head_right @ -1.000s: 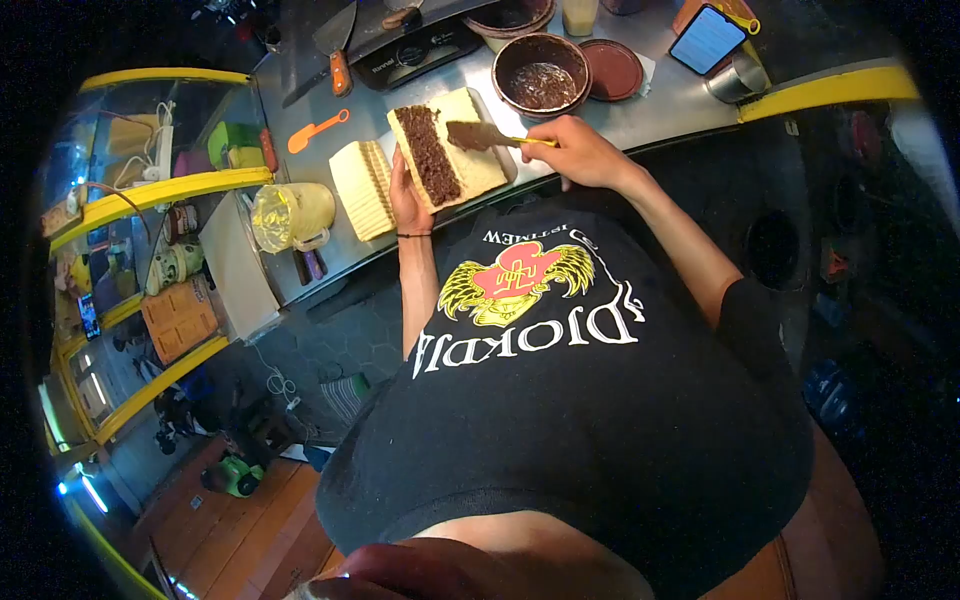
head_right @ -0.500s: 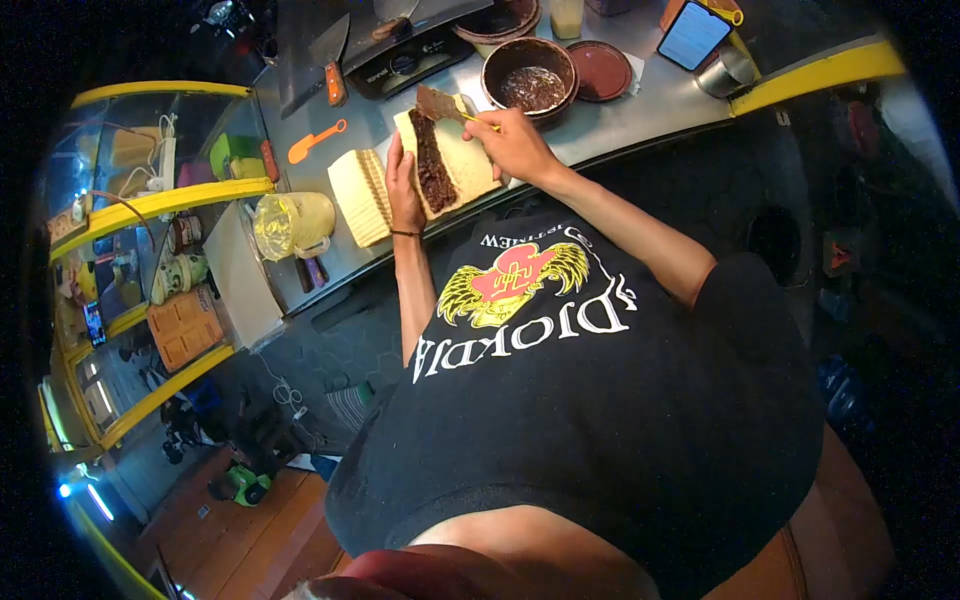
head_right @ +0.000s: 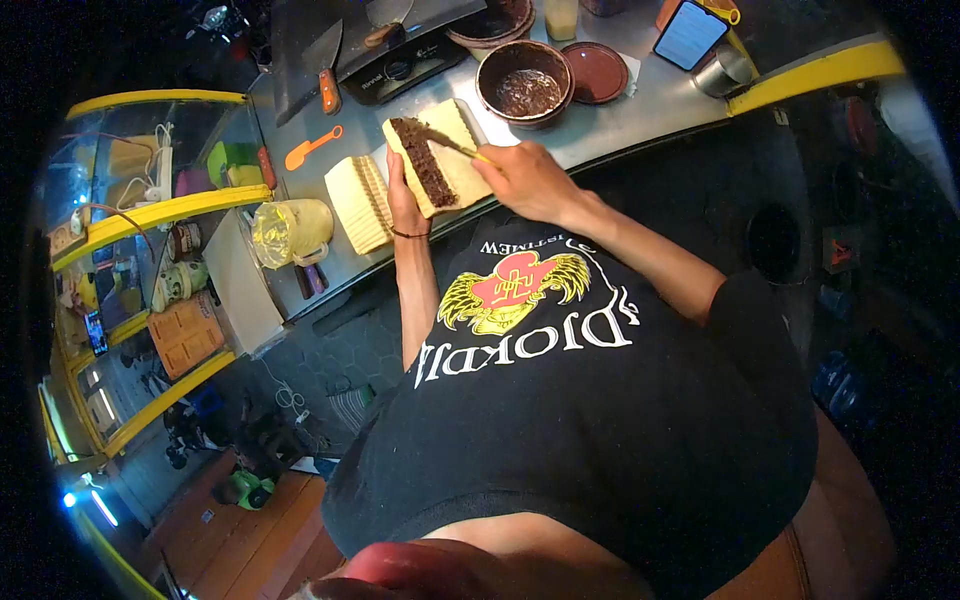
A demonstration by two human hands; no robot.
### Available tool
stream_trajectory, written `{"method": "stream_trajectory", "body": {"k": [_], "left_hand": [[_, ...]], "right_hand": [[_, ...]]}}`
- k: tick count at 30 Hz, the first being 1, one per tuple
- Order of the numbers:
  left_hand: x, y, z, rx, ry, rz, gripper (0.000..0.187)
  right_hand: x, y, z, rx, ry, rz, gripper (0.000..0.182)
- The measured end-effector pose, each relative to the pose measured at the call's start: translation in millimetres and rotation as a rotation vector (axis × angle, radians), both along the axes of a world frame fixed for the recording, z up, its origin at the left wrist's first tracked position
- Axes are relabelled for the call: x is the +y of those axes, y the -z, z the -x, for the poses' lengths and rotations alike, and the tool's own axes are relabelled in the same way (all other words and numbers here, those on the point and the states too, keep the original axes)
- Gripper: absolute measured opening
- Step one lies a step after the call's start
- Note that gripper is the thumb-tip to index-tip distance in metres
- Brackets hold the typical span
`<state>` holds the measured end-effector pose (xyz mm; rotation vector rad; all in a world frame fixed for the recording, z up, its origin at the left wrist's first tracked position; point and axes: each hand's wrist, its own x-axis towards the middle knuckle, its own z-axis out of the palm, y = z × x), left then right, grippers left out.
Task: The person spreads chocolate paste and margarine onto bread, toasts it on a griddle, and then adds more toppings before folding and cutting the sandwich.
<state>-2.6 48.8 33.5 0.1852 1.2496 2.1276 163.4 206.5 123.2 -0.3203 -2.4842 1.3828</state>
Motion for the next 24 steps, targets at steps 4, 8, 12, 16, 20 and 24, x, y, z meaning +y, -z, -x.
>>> {"method": "stream_trajectory", "body": {"k": [4,8,12,16,20,24], "left_hand": [[-8.4,22.3,0.1,-0.182,-0.027,-0.15,0.047],[-16.6,30.9,-1.9,-0.335,-0.042,-0.275,0.047],[-19.7,46.9,0.1,-0.388,-0.104,-0.326,0.045],[-21.2,53.1,1.4,-0.403,-0.145,-0.33,0.044],[-28.9,68.0,5.4,-0.42,-0.132,-0.374,0.044],[-30.9,81.2,10.2,-0.446,-0.128,-0.405,0.043]], "right_hand": [[16.9,15.3,2.4,-0.024,0.01,-0.209,0.024],[25.6,41.4,-0.5,-0.03,-0.154,-0.472,0.019],[22.8,16.7,-36.1,-0.265,-0.385,-0.533,0.016],[35.8,-1.6,-38.4,-0.177,-0.291,-0.281,0.021],[32.9,46.3,-16.3,-0.365,-0.038,0.616,0.029],[34.8,78.3,-46.4,-0.575,0.139,0.937,0.035]]}}
